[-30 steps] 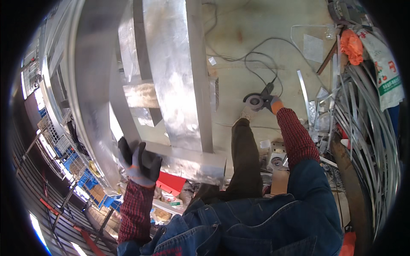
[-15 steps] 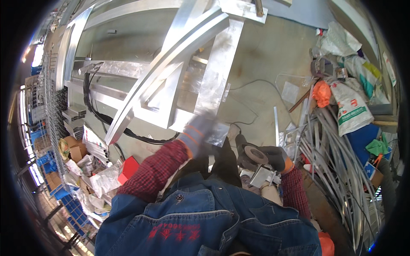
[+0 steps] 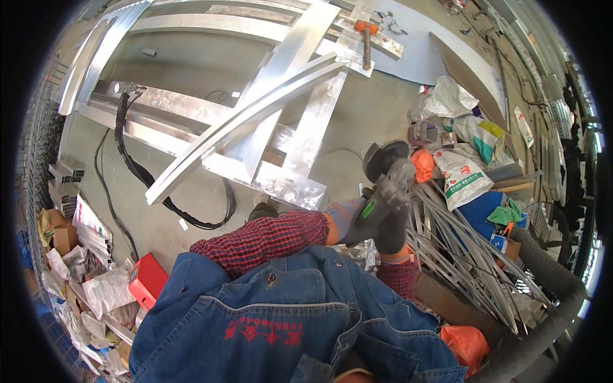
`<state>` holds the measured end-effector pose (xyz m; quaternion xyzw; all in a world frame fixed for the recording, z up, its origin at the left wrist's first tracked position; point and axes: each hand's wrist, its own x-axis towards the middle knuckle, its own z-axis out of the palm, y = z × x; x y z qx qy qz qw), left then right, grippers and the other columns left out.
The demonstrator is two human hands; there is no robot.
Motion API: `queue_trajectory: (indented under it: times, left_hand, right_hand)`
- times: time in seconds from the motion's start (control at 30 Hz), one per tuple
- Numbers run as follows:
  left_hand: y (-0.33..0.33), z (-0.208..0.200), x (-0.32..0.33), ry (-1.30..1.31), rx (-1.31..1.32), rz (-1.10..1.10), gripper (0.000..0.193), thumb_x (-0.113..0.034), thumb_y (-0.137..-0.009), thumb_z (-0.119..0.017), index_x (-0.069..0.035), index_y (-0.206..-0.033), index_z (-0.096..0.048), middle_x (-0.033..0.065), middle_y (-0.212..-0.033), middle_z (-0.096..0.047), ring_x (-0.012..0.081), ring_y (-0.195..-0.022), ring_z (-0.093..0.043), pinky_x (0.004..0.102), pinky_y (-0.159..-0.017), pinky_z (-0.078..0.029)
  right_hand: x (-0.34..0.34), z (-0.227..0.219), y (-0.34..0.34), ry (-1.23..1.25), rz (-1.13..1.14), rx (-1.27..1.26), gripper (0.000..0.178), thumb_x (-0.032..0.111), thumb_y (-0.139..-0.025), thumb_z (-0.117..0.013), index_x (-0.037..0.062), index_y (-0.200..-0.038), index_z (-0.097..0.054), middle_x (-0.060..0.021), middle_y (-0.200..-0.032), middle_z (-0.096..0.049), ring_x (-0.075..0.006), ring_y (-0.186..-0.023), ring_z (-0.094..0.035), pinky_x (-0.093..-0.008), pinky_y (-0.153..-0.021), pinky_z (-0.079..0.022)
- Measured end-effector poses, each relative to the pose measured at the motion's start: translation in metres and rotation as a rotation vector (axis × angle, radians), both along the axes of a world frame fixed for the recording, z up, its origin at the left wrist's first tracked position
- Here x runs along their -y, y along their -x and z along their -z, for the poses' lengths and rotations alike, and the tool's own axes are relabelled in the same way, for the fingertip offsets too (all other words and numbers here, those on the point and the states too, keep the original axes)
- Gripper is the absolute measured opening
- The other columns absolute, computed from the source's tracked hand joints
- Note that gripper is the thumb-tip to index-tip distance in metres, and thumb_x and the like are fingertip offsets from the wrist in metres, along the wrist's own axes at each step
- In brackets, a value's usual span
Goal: The person welds multiple aluminum strips onto a metal frame using a welding torch, then grinds the welded joints with an angle grinder. The person repositions strips and repeats welding and grinding steps to complete the assembly.
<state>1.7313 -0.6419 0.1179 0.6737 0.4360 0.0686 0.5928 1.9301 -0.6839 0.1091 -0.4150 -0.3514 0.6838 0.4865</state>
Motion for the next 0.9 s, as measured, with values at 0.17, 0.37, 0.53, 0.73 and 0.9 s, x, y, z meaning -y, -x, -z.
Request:
queue_trajectory:
  times: [0.17,0.37,0.53,0.73,0.9]
  left_hand:
    - [0.022,-0.009,-0.016,0.164,-0.017,0.107,0.058,-0.041,-0.094,-0.078,0.000,-0.132,-0.064,0.0116,-0.077,-0.078,0.0237,-0.072,-0.079,0.0400,-0.061,-0.060]
    - [0.093,0.038,0.020,-0.109,0.427,-0.043,0.084,-0.041,-0.092,-0.084,0.004,-0.154,-0.049,0.0161,-0.111,-0.079,0.0267,-0.089,-0.080,0.0415,-0.078,-0.064]
    - [0.115,0.045,-0.004,0.285,0.385,0.220,0.067,-0.032,-0.094,-0.081,-0.001,-0.148,-0.057,0.0139,-0.114,-0.079,0.0210,-0.094,-0.079,0.0381,-0.080,-0.064]
    - [0.140,0.035,-0.008,0.289,0.360,0.194,0.050,-0.031,-0.094,-0.078,-0.004,-0.135,-0.067,0.0106,-0.103,-0.079,0.0199,-0.086,-0.076,0.0365,-0.074,-0.061]
    - [0.167,0.032,-0.028,-0.155,0.082,0.102,0.059,-0.032,-0.096,-0.081,-0.006,-0.145,-0.063,0.0175,-0.112,-0.078,0.0330,-0.094,-0.078,0.0450,-0.085,-0.062]
  right_hand:
    - [-0.011,-0.001,0.044,0.040,0.062,0.391,0.048,0.033,-0.114,-0.055,-0.0015,-0.148,-0.055,-0.0139,-0.128,-0.072,-0.0249,-0.118,-0.069,-0.0380,-0.105,-0.055]
    - [-0.028,-0.014,0.089,0.145,0.409,-0.218,0.040,0.045,-0.108,-0.068,0.0077,-0.124,-0.067,-0.0103,-0.115,-0.075,-0.0276,-0.109,-0.073,-0.0514,-0.106,-0.059]
    - [-0.049,-0.013,0.101,0.081,0.234,-0.505,0.040,0.042,-0.108,-0.068,0.0064,-0.125,-0.068,-0.0084,-0.107,-0.076,-0.0251,-0.100,-0.074,-0.0460,-0.097,-0.062]
    - [-0.049,-0.011,0.124,0.126,0.297,-0.410,0.035,0.038,-0.108,-0.071,0.0089,-0.126,-0.068,-0.0066,-0.105,-0.076,-0.0233,-0.094,-0.074,-0.0438,-0.088,-0.062]
    - [-0.059,-0.014,0.127,0.104,0.341,-0.046,0.033,0.035,-0.104,-0.073,0.0061,-0.120,-0.068,-0.0083,-0.097,-0.074,-0.0234,-0.084,-0.074,-0.0415,-0.078,-0.061]
